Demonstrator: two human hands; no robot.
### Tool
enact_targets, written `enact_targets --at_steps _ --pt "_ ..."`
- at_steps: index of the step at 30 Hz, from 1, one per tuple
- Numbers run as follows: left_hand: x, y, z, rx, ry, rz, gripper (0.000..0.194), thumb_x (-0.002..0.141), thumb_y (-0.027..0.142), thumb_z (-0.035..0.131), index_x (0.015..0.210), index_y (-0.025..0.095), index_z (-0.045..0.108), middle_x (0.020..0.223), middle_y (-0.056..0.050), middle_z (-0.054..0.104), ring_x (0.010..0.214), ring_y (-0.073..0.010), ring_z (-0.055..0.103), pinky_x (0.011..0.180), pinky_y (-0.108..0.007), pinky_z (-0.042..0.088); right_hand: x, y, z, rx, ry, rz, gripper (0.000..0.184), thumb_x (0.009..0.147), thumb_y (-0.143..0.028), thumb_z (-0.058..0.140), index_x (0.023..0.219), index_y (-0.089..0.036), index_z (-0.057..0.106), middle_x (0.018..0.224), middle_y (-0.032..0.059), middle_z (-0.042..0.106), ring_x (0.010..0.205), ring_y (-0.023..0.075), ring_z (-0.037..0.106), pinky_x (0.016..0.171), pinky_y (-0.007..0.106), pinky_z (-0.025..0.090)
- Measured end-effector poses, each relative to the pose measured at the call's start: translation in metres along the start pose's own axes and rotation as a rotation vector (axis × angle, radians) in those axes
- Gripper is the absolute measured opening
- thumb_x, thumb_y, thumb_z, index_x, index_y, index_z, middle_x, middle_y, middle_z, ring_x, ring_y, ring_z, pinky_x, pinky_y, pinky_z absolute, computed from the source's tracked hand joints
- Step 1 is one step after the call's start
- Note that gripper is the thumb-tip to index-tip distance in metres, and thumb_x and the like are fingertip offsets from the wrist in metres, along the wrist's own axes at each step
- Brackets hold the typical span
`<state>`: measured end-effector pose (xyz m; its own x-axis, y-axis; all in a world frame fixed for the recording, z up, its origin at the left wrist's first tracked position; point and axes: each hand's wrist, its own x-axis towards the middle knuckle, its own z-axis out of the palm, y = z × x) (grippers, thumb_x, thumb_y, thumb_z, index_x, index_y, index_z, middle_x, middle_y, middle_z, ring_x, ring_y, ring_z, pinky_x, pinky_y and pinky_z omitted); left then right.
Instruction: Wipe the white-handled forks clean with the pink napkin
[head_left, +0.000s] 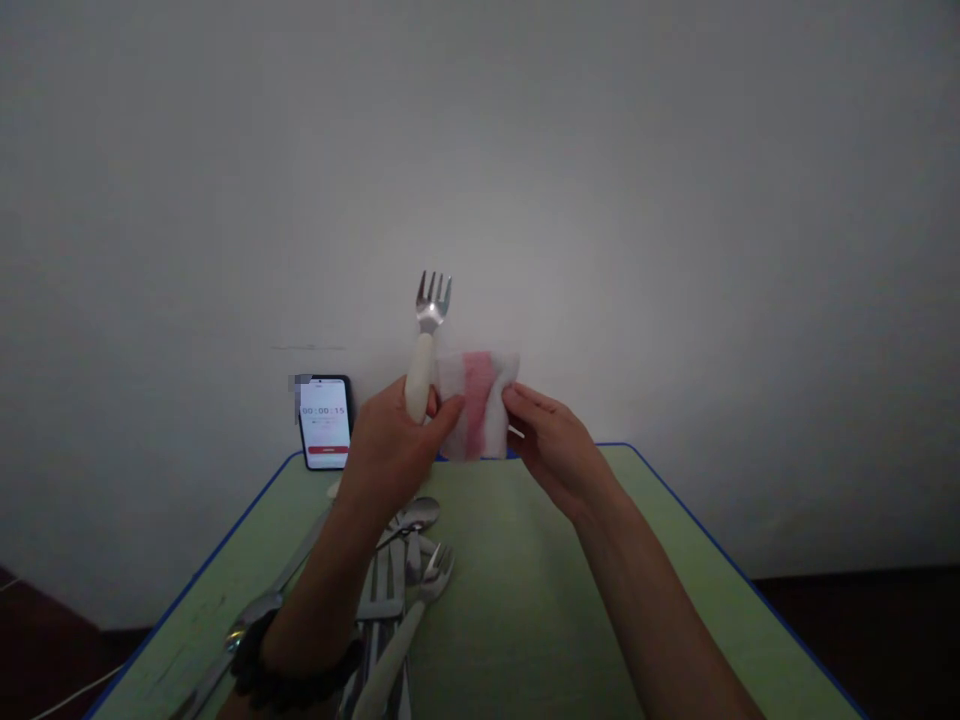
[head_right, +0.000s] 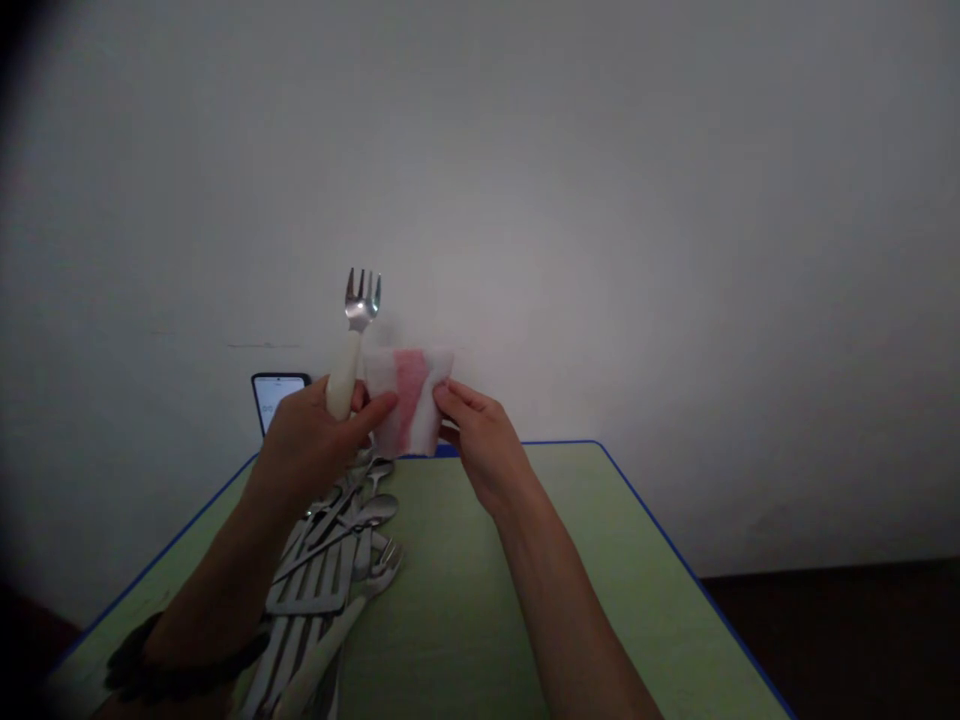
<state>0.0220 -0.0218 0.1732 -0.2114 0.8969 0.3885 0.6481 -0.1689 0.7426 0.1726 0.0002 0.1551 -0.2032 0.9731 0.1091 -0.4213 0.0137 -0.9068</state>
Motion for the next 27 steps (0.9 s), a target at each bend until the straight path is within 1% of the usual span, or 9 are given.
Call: enact_targets --at_steps 2,6,9,11,17,21,23,25,27 --pt "0.001 0.001 -0.002 0.002 0.025 -0.039 0.028 0.072 0.039 0.059 0.059 0.02 0.044 0.05 0.006 0.049 0.048 -0.012 0.047 0.05 -0.023 0.033 0.0 -0.002 -0.004 -0.047 0.025 -0.019 0.019 0.068 -0.033 0.068 0.08 -0.019 0.072 0.081 0.0001 0.071 0.066 0.0107 0.053 0.064 0.024 0.04" --pt "0.004 -0.001 -0.001 0.061 -0.05 -0.019 0.023 0.073 0.038 0.058 0.064 0.019 0.047 0.057 0.004 0.054 0.052 -0.0128 0.049 0.052 -0.023 0.034 0.001 -0.004 -0.006 -0.066 0.014 -0.004 0.018 0.068 -0.032 0.066 0.079 -0.018 0.071 0.071 -0.0014 0.068 0.06 0.0097 0.051 0.06 0.022 0.038" --pt "0.006 -0.007 0.004 0.162 0.016 0.017 0.023 0.074 0.039 0.059 0.068 0.019 0.049 0.066 0.001 0.057 0.058 -0.0139 0.051 0.055 -0.024 0.034 0.0 -0.004 -0.003 -0.022 -0.008 0.042 0.015 0.067 -0.029 0.064 0.075 -0.017 0.068 0.064 -0.0023 0.064 0.057 0.0099 0.05 0.056 0.022 0.037" --pt "0.008 -0.011 0.007 0.195 0.015 0.039 0.023 0.075 0.04 0.057 0.069 0.019 0.05 0.066 0.001 0.057 0.059 -0.0143 0.051 0.056 -0.024 0.033 -0.001 -0.003 0.001 -0.003 -0.014 0.066 0.015 0.066 -0.028 0.065 0.075 -0.017 0.066 0.065 -0.0019 0.064 0.058 0.0111 0.052 0.057 0.023 0.039" --pt "0.009 -0.013 0.011 0.184 -0.132 0.069 0.032 0.081 0.048 0.049 0.067 0.019 0.051 0.061 0.001 0.055 0.055 -0.0146 0.047 0.052 -0.024 0.029 0.005 0.007 0.005 -0.076 0.092 -0.002 0.023 0.065 -0.032 0.071 0.081 -0.017 0.067 0.073 0.0 0.069 0.064 0.013 0.055 0.063 0.026 0.042" --pt "0.001 -0.004 0.006 -0.012 -0.23 0.1 0.047 0.088 0.054 0.032 0.059 0.02 0.042 0.054 0.004 0.042 0.05 -0.0118 0.038 0.049 -0.023 0.026 0.015 0.01 -0.001 0.097 0.262 -0.005 0.01 0.073 -0.023 0.062 0.08 -0.018 0.067 0.067 -0.0024 0.067 0.06 0.0119 0.055 0.059 0.024 0.043" --pt "-0.004 0.0 0.005 -0.125 -0.328 0.139 0.049 0.089 0.054 0.03 0.056 0.019 0.039 0.051 0.005 0.038 0.048 -0.0103 0.035 0.049 -0.022 0.026 0.016 0.007 -0.002 0.207 0.312 0.017 0.011 0.079 -0.02 0.055 0.08 -0.017 0.066 0.068 -0.0019 0.067 0.059 0.0116 0.055 0.058 0.024 0.044" --pt "-0.006 0.0 0.005 -0.159 -0.401 0.154 0.049 0.088 0.054 0.032 0.054 0.019 0.039 0.05 0.005 0.037 0.047 -0.0097 0.034 0.047 -0.022 0.026 0.013 0.002 0.001 0.314 0.27 0.052 0.017 0.085 -0.021 0.048 0.082 -0.017 0.064 0.071 0.0002 0.068 0.061 0.0131 0.058 0.059 0.025 0.047" --pt "-0.007 -0.002 0.006 -0.158 -0.421 0.145 0.048 0.087 0.054 0.034 0.054 0.019 0.039 0.049 0.005 0.037 0.046 -0.0096 0.033 0.046 -0.022 0.025 0.007 -0.005 0.007 0.379 0.142 0.006 0.025 0.09 -0.028 0.04 0.091 -0.018 0.064 0.077 0.002 0.07 0.066 0.0155 0.061 0.063 0.029 0.05"
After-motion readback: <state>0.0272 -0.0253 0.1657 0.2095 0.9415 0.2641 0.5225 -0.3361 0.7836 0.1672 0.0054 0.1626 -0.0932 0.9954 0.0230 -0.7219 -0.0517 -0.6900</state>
